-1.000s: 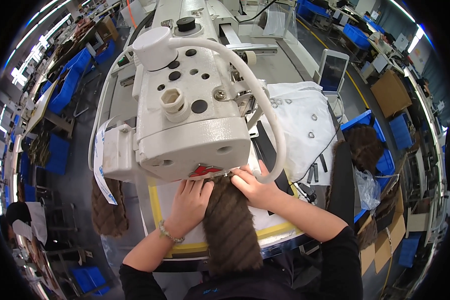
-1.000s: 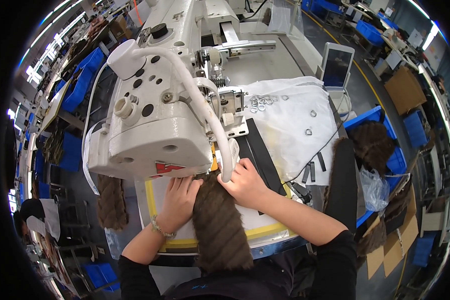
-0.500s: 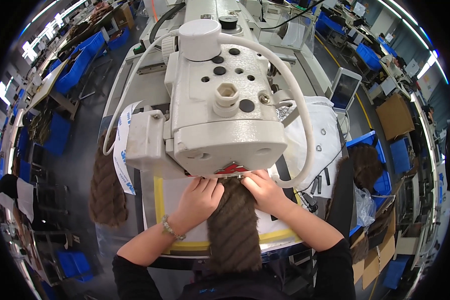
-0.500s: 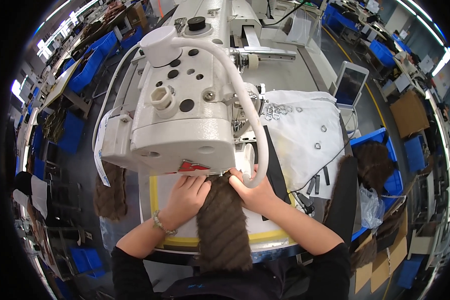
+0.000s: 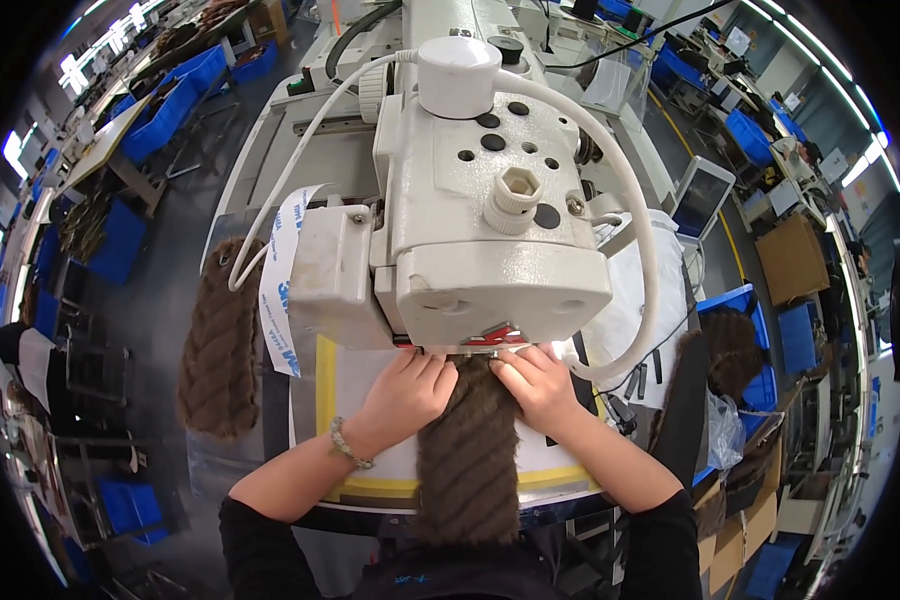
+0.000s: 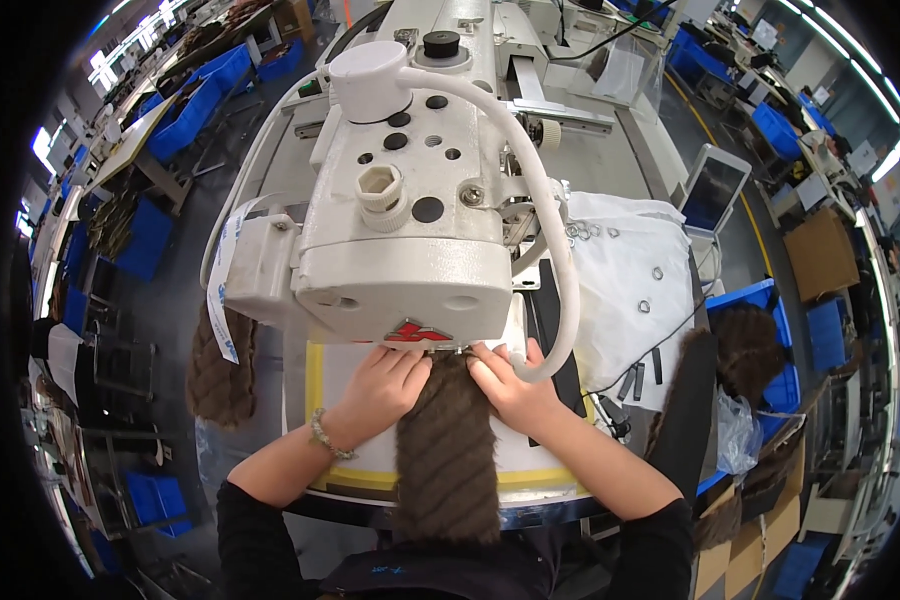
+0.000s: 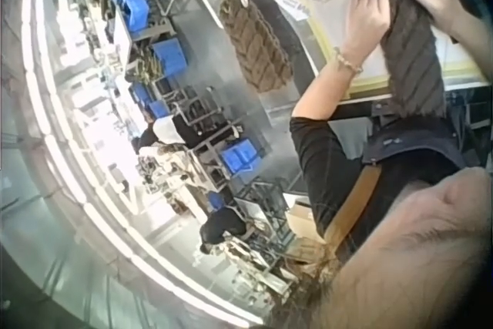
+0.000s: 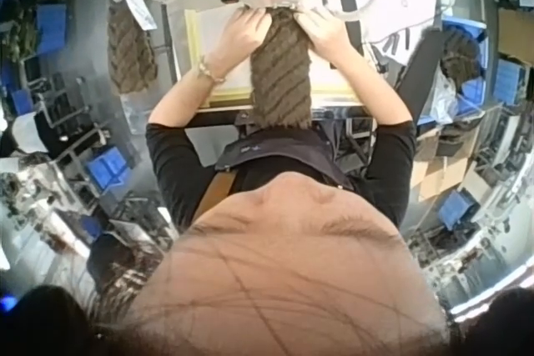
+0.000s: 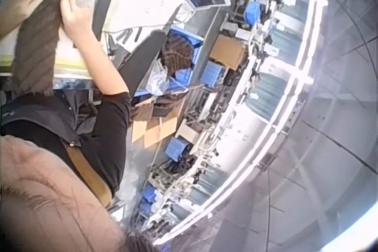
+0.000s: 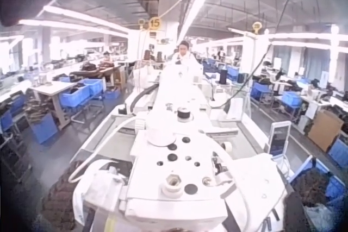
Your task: Attaching metal D-rings and hardware to fur-trimmed leather strips using an industrial sewing machine.
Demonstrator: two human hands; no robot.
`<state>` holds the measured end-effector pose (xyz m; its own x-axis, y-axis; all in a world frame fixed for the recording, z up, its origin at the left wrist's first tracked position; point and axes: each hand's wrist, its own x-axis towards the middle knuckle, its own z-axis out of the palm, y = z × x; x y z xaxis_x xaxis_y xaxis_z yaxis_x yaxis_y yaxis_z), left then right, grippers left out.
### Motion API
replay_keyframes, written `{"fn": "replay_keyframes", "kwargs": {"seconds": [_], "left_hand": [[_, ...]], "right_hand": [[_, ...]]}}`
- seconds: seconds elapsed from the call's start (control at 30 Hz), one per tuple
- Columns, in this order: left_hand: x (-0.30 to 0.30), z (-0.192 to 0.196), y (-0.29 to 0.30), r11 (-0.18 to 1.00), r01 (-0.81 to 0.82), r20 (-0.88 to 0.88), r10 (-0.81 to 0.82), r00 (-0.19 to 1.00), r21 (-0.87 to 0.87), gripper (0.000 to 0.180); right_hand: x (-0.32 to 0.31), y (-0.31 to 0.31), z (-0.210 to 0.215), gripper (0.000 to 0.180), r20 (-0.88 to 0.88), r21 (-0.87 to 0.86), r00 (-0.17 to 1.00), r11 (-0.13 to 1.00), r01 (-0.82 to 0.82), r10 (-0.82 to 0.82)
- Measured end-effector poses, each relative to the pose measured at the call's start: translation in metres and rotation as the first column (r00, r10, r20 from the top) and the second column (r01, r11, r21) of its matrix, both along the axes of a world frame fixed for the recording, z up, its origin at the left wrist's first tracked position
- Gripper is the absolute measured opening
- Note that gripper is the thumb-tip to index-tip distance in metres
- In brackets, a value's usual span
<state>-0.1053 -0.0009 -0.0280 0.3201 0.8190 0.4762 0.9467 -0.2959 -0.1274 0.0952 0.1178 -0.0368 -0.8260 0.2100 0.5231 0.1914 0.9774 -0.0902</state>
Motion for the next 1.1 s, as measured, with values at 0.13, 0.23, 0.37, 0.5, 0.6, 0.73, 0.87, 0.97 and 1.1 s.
{"fn": "replay_keyframes", "kwargs": {"seconds": [0.13,0.23,0.37,0.5,0.6,0.73,0.87,0.97,1.1], "left_hand": [[-0.001,0.001,0.001,1.0,0.017,0.018,-0.017,1.0,0.021,0.014],[0.0,0.0,0.001,1.0,0.004,0.018,-0.004,1.0,0.01,0.011],[-0.001,0.0,0.0,1.0,0.001,0.022,-0.001,1.0,0.002,0.008],[0.0,0.0,0.002,1.0,-0.001,0.027,0.001,1.0,0.004,0.006],[-0.002,0.002,0.001,1.0,0.002,0.027,-0.002,1.0,0.0,0.005],[-0.003,0.005,0.0,1.0,0.008,0.026,-0.007,1.0,-0.027,0.005],[-0.003,0.008,0.002,0.999,0.025,0.023,-0.024,0.999,-0.047,0.006],[-0.005,0.011,0.0,0.995,0.025,0.033,-0.022,0.999,-0.095,0.007],[-0.005,0.013,-0.002,0.994,0.039,0.046,-0.034,0.998,-0.098,0.009]], "right_hand": [[0.001,0.001,-0.01,0.032,-0.004,0.004,1.0,1.0,0.007,-0.007],[0.002,0.002,-0.01,0.031,-0.026,-0.009,1.0,1.0,-0.001,0.001],[-0.002,0.001,0.002,0.027,-0.022,-0.037,1.0,0.999,-0.016,0.015],[0.0,0.002,0.0,0.029,-0.017,-0.05,1.0,0.999,-0.012,0.011],[-0.003,0.0,0.002,0.032,-0.044,-0.126,0.999,0.992,-0.019,0.014],[-0.002,0.001,-0.007,0.033,-0.07,-0.149,0.998,0.989,-0.011,0.0],[-0.002,-0.003,-0.015,0.03,-0.137,-0.362,0.99,0.932,-0.013,-0.039],[-0.007,-0.006,-0.017,0.017,-0.17,-0.508,0.979,0.861,0.015,-0.117],[-0.005,0.001,-0.011,0.017,-0.131,-0.168,0.991,0.986,-0.001,-0.021]]}}
